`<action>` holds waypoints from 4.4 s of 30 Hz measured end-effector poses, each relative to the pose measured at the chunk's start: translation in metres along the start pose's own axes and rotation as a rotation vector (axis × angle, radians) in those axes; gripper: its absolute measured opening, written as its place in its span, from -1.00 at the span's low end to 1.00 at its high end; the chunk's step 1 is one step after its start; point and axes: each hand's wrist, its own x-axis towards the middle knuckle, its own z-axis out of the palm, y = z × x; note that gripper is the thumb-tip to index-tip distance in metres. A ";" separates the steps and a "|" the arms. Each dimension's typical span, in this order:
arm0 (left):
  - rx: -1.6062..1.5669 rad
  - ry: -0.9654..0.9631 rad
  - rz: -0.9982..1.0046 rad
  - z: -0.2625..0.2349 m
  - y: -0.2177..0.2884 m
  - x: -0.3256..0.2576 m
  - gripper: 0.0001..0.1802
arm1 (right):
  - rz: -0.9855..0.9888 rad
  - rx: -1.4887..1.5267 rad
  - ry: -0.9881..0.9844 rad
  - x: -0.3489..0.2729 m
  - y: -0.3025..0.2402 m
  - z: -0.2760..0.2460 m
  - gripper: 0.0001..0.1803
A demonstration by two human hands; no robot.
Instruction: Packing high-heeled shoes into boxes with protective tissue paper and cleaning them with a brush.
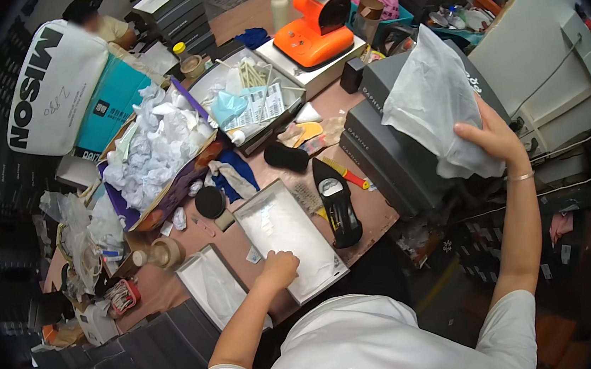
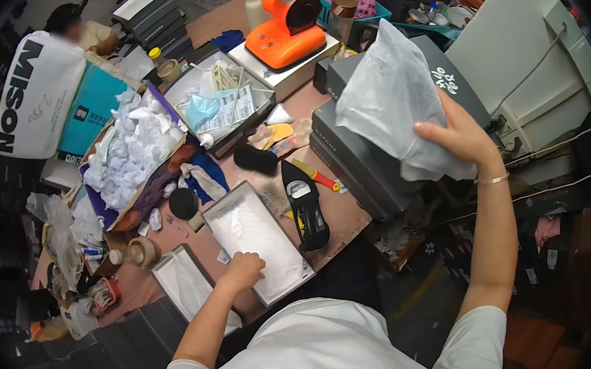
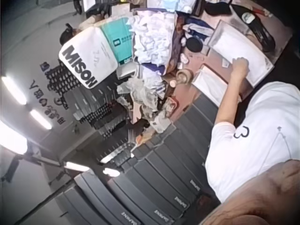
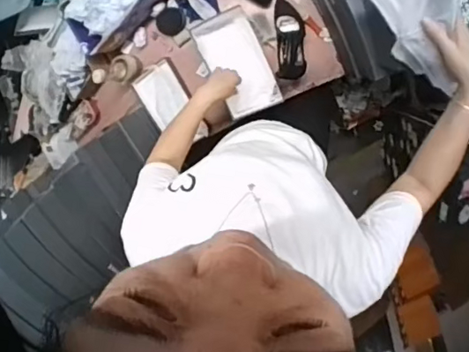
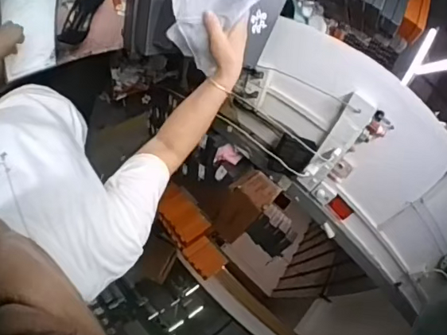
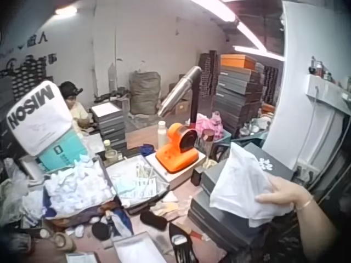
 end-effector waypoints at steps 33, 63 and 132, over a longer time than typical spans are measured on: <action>-0.582 0.968 0.033 -0.005 0.023 -0.091 -0.48 | 0.026 0.282 0.167 -0.046 0.022 0.278 -0.78; -0.312 0.823 -0.080 0.024 0.036 -0.018 -0.74 | -0.520 -0.709 -0.342 0.057 -0.013 0.492 -0.42; -0.811 1.098 -0.368 0.056 -0.010 -0.097 -0.26 | -0.261 -0.474 -0.369 -0.052 0.003 0.441 -0.33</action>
